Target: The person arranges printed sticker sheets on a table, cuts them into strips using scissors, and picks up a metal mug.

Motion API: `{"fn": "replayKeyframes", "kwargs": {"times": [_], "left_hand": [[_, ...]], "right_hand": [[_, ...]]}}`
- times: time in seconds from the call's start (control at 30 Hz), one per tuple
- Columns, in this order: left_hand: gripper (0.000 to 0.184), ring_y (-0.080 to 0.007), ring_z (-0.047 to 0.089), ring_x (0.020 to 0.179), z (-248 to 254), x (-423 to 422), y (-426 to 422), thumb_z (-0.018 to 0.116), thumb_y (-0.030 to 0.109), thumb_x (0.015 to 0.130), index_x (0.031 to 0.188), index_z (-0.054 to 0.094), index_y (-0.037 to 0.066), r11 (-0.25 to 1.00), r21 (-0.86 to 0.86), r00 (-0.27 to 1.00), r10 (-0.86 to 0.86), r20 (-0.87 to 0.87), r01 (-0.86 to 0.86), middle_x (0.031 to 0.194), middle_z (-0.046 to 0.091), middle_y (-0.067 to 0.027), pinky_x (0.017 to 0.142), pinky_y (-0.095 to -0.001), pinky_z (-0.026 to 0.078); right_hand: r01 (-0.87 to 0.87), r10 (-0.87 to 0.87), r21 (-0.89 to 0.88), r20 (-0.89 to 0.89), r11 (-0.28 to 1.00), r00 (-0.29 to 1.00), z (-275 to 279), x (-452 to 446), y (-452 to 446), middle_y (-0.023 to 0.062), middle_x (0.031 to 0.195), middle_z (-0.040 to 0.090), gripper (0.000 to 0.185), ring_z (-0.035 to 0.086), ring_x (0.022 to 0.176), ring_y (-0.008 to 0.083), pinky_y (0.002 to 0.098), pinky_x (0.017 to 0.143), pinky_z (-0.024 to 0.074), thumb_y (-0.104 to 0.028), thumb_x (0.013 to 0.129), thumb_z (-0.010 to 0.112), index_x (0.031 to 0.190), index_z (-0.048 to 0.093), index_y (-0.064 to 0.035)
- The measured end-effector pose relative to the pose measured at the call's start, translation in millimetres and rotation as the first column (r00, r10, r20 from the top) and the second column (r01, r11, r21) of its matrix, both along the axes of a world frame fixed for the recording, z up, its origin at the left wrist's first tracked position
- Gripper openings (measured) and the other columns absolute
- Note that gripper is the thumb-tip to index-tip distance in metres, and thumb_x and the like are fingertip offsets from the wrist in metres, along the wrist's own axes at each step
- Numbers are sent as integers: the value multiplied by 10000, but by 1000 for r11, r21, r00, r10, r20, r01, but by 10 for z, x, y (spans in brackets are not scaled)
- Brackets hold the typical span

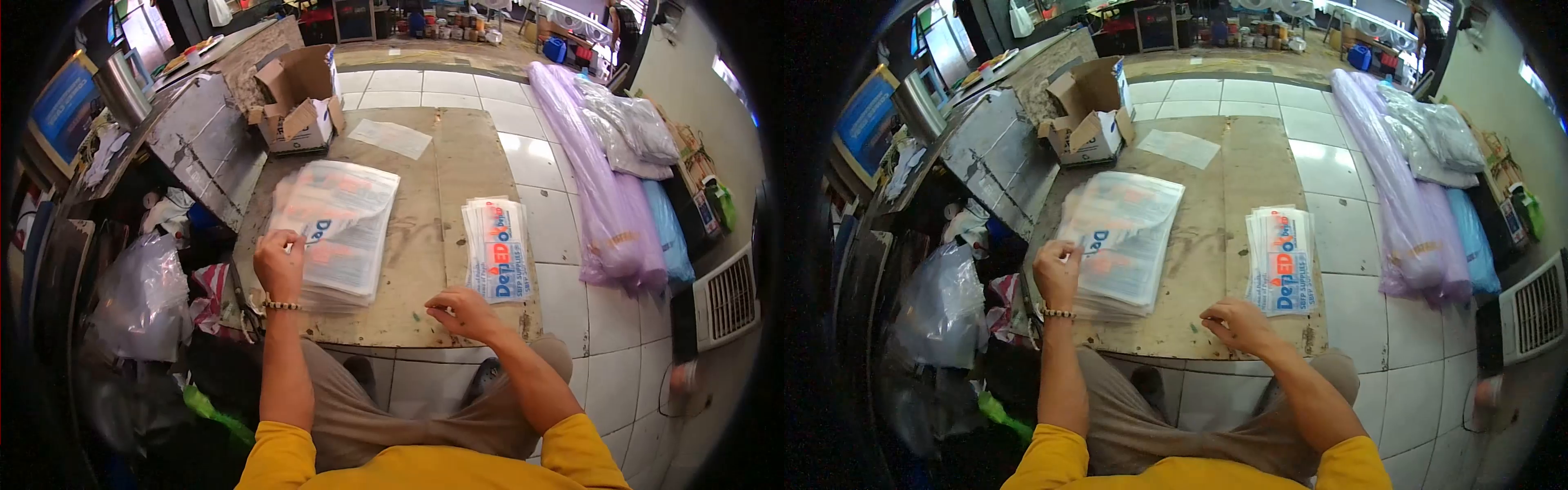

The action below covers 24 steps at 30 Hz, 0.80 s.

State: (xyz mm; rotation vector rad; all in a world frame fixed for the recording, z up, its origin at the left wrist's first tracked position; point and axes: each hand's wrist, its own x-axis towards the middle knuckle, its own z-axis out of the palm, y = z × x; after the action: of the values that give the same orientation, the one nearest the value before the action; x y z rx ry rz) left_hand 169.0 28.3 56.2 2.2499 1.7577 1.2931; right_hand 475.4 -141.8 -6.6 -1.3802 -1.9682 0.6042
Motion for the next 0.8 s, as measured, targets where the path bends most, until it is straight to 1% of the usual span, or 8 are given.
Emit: {"fn": "replayKeyframes", "kwargs": {"times": [0.13,0.27,0.4,0.43,0.53,0.6,0.7,0.8], "left_hand": [[92,-334,657,911,-48,337,-189,717,81,788,857,668,45,916,92,917,-396,42,391,927,713,-127,808,-433,511],[96,-337,676,812,3,806,-810,669,96,867,946,631,57,579,-152,597,-790,138,801,904,701,-147,699,-408,534],[73,-245,683,788,298,786,-1031,700,66,883,933,667,25,128,-272,252,-832,495,954,843,700,-116,701,-326,528],[91,-225,662,753,321,735,-1000,686,98,911,944,662,17,64,-213,174,-815,552,975,825,687,-99,727,-297,522],[145,-209,659,795,203,496,-696,702,133,904,971,655,14,178,-339,366,-667,649,924,876,689,-106,791,-272,512],[207,-212,648,796,-275,483,-318,726,179,884,982,666,8,497,-241,494,-476,728,834,875,701,-86,729,-294,505],[548,-274,622,1060,-362,494,-87,794,423,799,1126,627,16,938,-242,959,-273,-74,248,1112,661,-156,919,-394,486],[819,-355,599,1064,-460,810,-41,779,607,710,1242,574,19,981,-193,912,-98,-399,21,1230,607,-213,890,-500,477]], "right_hand": [[46,-41,-163,33,986,999,31,12,18,174,1081,674,411,625,1033,341,416,894,499,-158,834,728,1218,641,-41],[360,-332,181,-169,915,928,-27,-90,59,227,1532,242,955,298,1387,420,490,1124,318,-166,722,838,1510,302,-105],[439,-485,454,-18,775,875,120,147,115,219,1527,284,839,298,1393,418,499,1116,318,-142,633,853,1395,503,-165],[421,-484,433,40,797,874,176,193,84,191,1443,450,580,368,1368,403,522,1113,318,-129,604,842,1159,674,-144],[154,-166,338,9,928,986,194,258,32,135,1281,612,327,450,1332,377,536,1129,291,-102,620,823,930,719,-115],[87,-110,319,56,944,992,374,61,-45,40,1195,673,247,493,1319,330,540,1167,239,-49,614,779,839,709,-124],[-69,12,292,192,954,981,454,-57,-111,-20,1172,675,288,493,1324,283,549,1196,201,19,597,708,838,702,-138],[-247,229,78,187,966,955,457,-94,-142,-13,1131,679,316,503,1312,248,544,1202,209,47,600,681,853,705,-141]]}}
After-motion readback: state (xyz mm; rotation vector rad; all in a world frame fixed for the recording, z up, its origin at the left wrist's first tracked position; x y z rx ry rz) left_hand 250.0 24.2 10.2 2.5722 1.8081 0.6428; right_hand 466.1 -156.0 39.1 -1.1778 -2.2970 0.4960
